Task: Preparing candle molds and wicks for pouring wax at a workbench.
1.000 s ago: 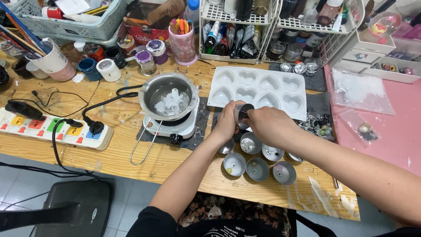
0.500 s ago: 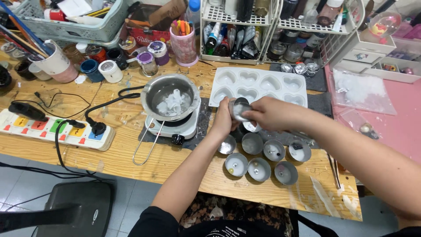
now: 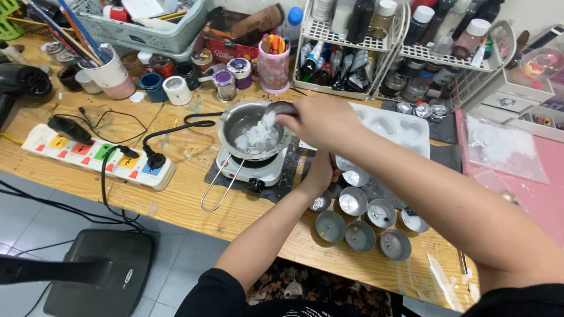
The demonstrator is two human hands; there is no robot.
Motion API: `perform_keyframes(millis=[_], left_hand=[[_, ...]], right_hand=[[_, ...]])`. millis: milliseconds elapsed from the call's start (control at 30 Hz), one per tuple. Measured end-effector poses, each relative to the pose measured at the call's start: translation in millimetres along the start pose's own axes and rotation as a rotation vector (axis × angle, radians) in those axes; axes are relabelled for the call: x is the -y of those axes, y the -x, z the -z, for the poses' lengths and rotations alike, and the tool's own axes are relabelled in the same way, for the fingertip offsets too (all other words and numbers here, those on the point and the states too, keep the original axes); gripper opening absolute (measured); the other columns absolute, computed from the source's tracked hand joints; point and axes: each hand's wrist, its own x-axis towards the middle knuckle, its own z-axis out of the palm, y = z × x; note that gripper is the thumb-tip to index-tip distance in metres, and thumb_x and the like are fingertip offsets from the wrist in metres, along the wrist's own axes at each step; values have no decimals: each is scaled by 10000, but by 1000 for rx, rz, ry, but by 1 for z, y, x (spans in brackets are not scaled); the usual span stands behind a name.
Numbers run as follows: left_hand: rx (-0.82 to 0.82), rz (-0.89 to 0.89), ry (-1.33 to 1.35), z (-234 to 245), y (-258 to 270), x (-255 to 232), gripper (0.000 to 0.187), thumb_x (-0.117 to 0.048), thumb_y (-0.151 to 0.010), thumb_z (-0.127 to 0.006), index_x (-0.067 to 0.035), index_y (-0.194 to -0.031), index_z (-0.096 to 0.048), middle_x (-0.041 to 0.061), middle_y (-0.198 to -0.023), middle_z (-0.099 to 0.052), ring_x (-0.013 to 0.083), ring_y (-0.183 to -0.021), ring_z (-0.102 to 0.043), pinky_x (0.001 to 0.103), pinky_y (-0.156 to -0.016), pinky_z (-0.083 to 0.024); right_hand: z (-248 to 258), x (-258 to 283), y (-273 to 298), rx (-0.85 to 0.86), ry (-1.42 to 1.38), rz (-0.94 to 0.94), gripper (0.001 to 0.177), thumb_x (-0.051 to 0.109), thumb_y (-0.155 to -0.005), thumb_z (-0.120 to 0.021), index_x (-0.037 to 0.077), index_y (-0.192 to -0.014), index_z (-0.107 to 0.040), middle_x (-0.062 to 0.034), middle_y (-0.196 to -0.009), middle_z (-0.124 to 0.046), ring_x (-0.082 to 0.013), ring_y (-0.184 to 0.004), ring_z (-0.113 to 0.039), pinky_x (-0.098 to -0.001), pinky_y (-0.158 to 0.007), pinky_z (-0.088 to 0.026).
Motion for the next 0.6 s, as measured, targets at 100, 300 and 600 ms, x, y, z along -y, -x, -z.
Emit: perform_keyframes(millis=[100,300,600], left_hand=[[47,-73,-30,19,-20,32,523,-563,-1062,-219,-126,-837,-397,5,-558,-373,130,-478,-314,302,-485,-290],[118,-20,158,-4,8,-13,603,-620,-1104,-164,-132,-871,-431,-37,-624,-379,100,-501,-297,283,-478,-248],[279,-138,184,-24,39,-58,484,-508,-1009,-257,-167,-1179,-554,-19,-828,-577,98,-610,-446,268,-524,-330]], right_hand=[[-6,12,-12,-18,147,86,656,650,-859,-646,33,-1075,-688,-189,-900,-731,-372,-876,-714,-490,-761,-565],[6,0,-1,-52,42,29,527,563,-1009,-546,67,-1043,-720,-170,-924,-723,-372,-861,-711,-496,-766,-559],[56,-51,108,-307,-54,128,209,266,-1009,-608,95,-1077,-706,-181,-728,-676,-408,-685,-655,-512,-589,-484]])
